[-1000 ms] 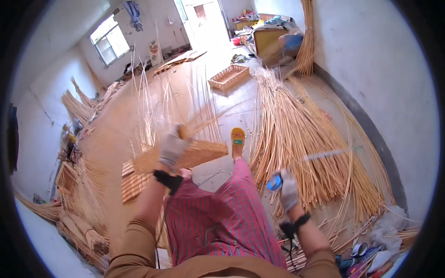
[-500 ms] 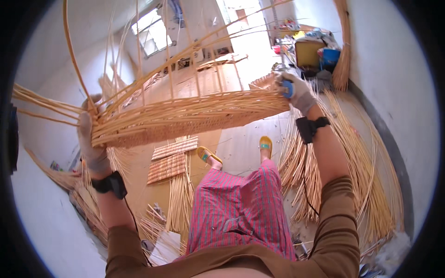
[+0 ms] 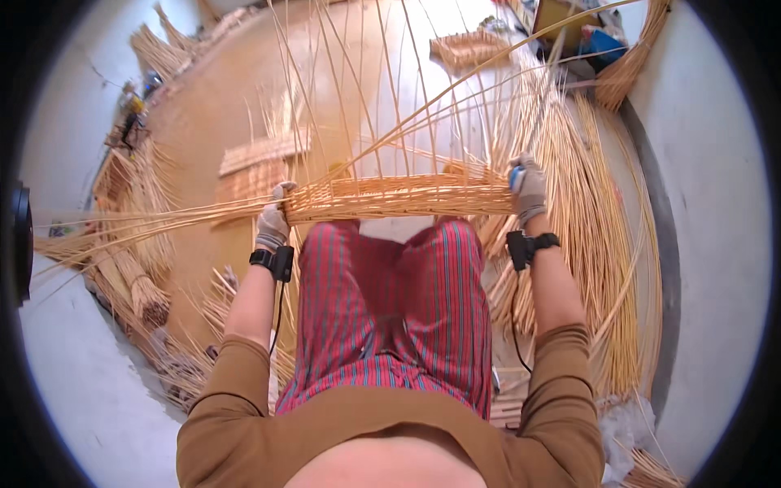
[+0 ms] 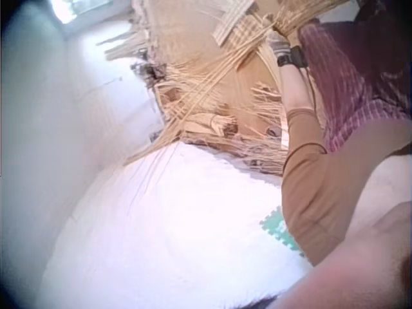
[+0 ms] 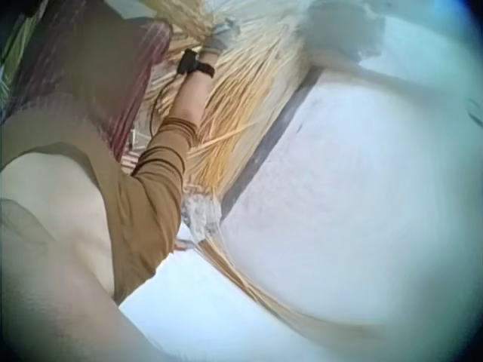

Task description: The recorder is weaving a basket using long, thin wicker or bamboo strips.

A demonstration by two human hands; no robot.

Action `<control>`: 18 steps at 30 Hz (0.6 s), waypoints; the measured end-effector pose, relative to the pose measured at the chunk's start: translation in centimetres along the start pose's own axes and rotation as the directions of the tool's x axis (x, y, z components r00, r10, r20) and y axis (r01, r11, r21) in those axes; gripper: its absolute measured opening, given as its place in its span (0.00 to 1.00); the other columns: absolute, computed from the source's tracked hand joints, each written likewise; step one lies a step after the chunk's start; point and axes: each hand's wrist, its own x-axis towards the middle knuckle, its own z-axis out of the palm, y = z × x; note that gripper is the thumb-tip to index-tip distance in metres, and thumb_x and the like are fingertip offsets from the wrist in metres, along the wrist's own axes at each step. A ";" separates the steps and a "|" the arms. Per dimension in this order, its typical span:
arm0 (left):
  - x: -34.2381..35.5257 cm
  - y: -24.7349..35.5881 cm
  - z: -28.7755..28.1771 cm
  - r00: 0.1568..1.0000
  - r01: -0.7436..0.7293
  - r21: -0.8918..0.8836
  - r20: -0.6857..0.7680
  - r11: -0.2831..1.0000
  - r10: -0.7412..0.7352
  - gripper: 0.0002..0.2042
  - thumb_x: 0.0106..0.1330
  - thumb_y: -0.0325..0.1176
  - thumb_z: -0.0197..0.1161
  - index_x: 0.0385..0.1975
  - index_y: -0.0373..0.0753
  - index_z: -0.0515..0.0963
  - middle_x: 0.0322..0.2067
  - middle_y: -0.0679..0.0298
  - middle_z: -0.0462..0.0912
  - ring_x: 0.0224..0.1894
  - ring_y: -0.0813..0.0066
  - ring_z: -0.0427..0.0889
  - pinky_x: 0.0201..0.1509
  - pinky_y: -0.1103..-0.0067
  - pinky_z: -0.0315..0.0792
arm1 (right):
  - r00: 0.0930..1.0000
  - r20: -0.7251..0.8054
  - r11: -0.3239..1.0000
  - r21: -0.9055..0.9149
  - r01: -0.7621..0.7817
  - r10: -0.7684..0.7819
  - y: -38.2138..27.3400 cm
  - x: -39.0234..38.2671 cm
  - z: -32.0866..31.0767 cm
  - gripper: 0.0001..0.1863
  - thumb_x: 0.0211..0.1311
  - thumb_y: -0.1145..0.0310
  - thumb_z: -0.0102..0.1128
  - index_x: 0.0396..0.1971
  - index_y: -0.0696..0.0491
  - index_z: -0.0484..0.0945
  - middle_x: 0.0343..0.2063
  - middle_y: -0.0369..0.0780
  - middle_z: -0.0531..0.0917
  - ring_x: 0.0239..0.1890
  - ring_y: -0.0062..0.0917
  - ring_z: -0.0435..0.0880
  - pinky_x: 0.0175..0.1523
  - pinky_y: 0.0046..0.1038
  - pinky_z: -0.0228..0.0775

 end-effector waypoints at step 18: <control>0.4 -5.0 -4.2 0.982 0.085 0.658 -0.185 0.748 0.050 0.24 0.82 0.51 0.51 0.63 0.38 0.78 0.53 0.52 0.85 0.55 0.64 0.83 0.62 0.69 0.74 | 0.993 0.029 0.941 -0.316 0.117 -0.114 4.1 -1.6 -0.2 0.19 0.78 0.51 0.60 0.35 0.52 0.87 0.28 0.33 0.85 0.28 0.15 0.80 0.34 0.22 0.75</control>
